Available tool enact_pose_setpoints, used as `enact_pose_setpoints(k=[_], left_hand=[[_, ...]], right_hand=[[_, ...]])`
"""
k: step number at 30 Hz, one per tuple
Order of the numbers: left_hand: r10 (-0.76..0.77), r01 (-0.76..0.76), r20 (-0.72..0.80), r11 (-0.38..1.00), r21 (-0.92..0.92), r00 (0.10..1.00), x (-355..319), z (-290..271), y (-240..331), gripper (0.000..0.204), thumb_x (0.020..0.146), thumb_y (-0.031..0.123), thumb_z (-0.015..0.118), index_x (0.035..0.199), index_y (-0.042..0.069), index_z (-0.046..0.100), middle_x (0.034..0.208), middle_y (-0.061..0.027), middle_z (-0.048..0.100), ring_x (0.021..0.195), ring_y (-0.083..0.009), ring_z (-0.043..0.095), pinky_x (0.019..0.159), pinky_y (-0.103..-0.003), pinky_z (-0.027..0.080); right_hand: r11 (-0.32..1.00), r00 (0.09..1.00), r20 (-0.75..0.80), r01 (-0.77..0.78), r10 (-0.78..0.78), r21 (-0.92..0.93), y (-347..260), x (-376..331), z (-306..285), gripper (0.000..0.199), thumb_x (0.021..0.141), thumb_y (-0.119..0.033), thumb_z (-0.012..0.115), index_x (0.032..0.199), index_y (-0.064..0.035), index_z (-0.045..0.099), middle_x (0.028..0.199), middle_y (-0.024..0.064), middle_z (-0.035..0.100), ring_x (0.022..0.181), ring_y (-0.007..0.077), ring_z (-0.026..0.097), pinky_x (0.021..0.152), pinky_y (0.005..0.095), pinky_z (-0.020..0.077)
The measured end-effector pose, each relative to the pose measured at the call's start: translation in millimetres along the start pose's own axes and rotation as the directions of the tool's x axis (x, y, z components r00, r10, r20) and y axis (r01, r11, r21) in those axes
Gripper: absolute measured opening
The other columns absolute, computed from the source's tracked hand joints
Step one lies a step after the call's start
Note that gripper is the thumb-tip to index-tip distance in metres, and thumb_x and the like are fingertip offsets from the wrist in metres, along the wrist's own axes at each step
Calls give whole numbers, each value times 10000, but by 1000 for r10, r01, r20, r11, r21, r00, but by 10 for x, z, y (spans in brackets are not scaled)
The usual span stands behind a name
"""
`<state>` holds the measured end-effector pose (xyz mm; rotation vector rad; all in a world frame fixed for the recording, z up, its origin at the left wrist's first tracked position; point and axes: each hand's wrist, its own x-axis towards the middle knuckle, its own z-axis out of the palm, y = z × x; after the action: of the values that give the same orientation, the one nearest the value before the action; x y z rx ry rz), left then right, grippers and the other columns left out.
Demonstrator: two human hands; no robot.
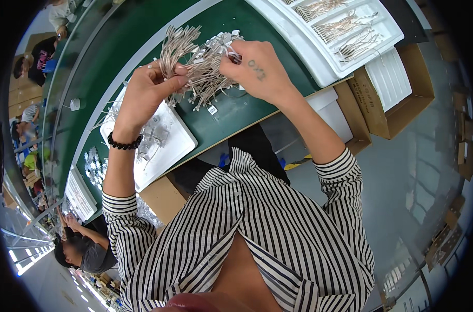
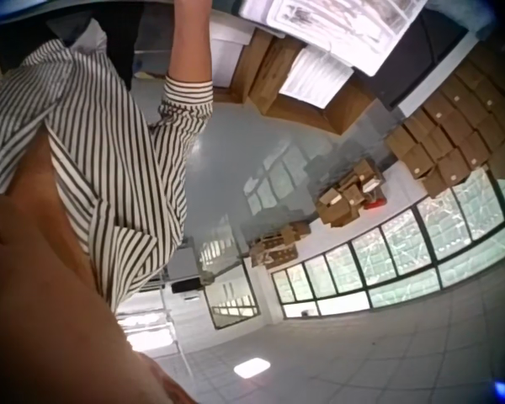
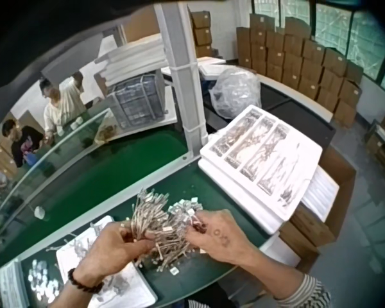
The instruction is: Sorting and untangling strings of electronic components on a production line.
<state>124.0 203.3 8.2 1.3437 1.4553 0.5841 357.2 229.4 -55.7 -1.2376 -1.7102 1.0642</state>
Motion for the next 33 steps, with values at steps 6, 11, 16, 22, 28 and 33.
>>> enact_pose_setpoints(k=[6,11,16,22,28,33], left_hand=[[78,-78,-9,995,-67,997,22,-73,-67,175,904,61,720,1064,-10,730,918,-56,719,780,-123,640,743,-230,525],[63,-41,-33,889,455,997,38,-40,-232,173,901,109,679,1009,-15,730,844,-82,688,704,-208,605,694,-302,503],[539,-357,50,483,800,841,23,-37,-385,243,866,134,683,1063,-6,713,1000,-118,682,850,-276,606,800,-343,507],[362,-350,97,743,571,927,19,-116,-347,332,824,145,708,1127,10,702,1197,-126,648,1017,-311,579,904,-372,492],[515,-368,64,514,775,855,55,-24,-425,373,836,133,700,1193,24,684,1259,-125,630,1081,-309,581,926,-376,488],[689,-523,89,452,723,719,198,416,-31,425,864,98,676,1288,67,651,1296,-121,642,1104,-289,610,910,-357,500]], right_hand=[[983,979,-111,-176,171,-42,103,70,-154,184,891,-184,637,848,-8,672,628,39,583,547,112,487,526,223,390],[931,931,-264,-159,253,330,50,40,-263,197,929,-189,623,887,-5,678,711,67,642,562,112,505,499,235,400],[772,941,-218,-65,258,632,-68,-58,-206,217,969,-203,611,930,0,676,841,99,679,560,113,503,477,245,408],[617,928,-176,-70,330,784,-101,-336,-341,202,985,-188,608,948,1,668,935,124,676,574,113,507,471,252,412],[495,935,-117,-67,333,867,-19,-451,-354,172,978,-166,608,966,-1,654,934,124,665,614,117,519,495,247,424],[560,920,-104,-138,377,817,150,-343,-311,161,975,-161,609,978,-2,640,909,113,651,638,124,528,522,253,436]])
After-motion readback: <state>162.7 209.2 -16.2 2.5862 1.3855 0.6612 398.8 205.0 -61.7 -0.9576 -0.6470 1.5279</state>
